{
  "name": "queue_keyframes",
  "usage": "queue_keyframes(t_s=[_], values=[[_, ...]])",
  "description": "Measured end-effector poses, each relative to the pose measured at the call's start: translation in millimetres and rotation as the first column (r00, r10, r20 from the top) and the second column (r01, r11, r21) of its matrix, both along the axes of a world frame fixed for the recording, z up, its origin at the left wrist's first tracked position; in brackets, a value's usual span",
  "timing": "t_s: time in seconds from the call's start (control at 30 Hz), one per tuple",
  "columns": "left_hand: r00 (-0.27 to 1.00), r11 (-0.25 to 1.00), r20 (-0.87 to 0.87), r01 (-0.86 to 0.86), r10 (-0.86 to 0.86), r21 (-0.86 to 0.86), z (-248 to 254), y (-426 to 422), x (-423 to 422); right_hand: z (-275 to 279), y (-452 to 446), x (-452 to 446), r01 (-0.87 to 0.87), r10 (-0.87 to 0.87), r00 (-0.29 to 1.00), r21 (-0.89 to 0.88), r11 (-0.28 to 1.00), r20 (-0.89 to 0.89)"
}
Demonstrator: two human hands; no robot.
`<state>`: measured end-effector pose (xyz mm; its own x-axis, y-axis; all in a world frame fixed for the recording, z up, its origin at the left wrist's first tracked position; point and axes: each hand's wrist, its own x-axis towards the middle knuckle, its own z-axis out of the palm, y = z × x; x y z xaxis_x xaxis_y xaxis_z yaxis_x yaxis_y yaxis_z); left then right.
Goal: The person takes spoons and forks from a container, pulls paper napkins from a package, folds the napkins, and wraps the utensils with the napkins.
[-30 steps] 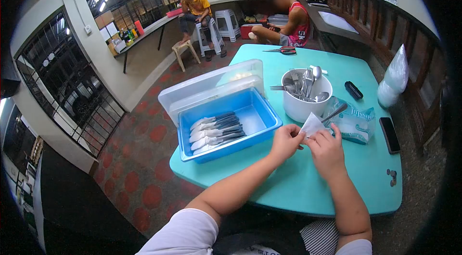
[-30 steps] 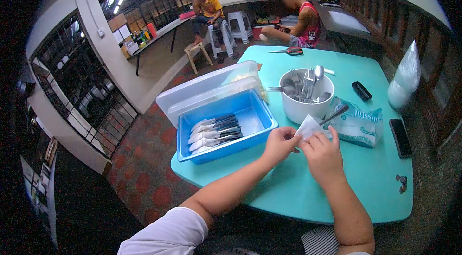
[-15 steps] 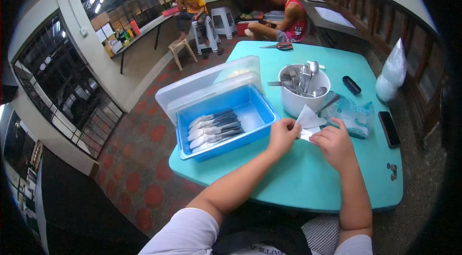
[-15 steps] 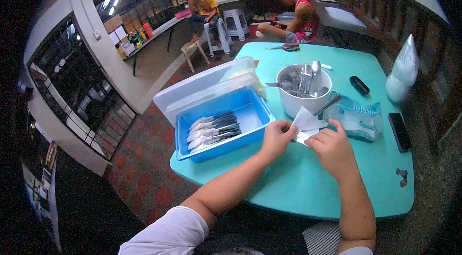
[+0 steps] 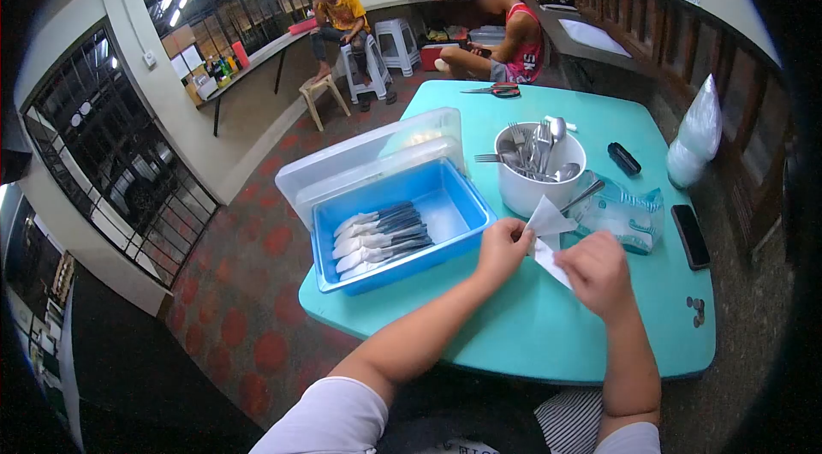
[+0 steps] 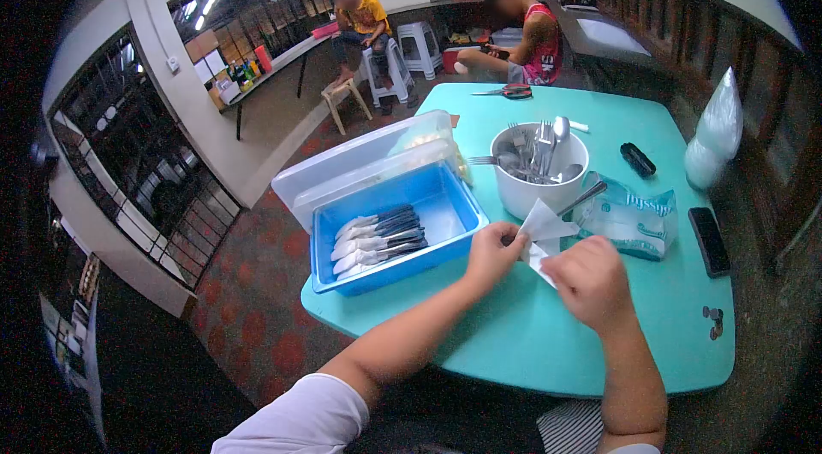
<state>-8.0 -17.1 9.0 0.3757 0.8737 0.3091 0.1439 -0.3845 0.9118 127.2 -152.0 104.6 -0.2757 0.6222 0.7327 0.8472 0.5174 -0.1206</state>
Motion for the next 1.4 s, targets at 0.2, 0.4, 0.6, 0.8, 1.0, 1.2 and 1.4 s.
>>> queue_keyframes(t_s=[0.2,0.4,0.6,0.8,1.0,1.2,1.4], values=[[0.999,0.999,0.036,-0.010,0.011,-0.045,9,-8,-2,-41,19,-20,0.008,-0.005,1.000,-0.158,0.987,0.023],[0.981,0.969,0.193,0.075,-0.029,-0.236,12,-11,-4,-48,23,-36,0.184,-0.180,0.983,-0.123,0.975,0.043],[0.976,0.985,0.214,0.064,-0.029,-0.161,16,-15,-6,-49,23,-31,0.198,-0.196,0.973,-0.002,0.980,0.118],[0.972,0.992,0.235,0.043,-0.014,-0.120,25,-15,-12,-42,20,-21,0.165,-0.161,0.983,-0.036,0.986,0.086],[0.963,0.995,0.256,-0.097,0.084,0.036,31,6,-29,-30,15,-5,0.138,-0.129,0.988,-0.107,0.985,0.085],[0.950,0.996,0.301,-0.064,0.079,-0.058,46,9,-37,-23,-2,25,0.277,-0.231,0.952,-0.248,0.928,0.199],[0.968,0.999,0.252,-0.016,0.022,-0.028,36,-9,-22,-11,3,-29,0.037,-0.037,0.997,0.001,0.999,0.071]])
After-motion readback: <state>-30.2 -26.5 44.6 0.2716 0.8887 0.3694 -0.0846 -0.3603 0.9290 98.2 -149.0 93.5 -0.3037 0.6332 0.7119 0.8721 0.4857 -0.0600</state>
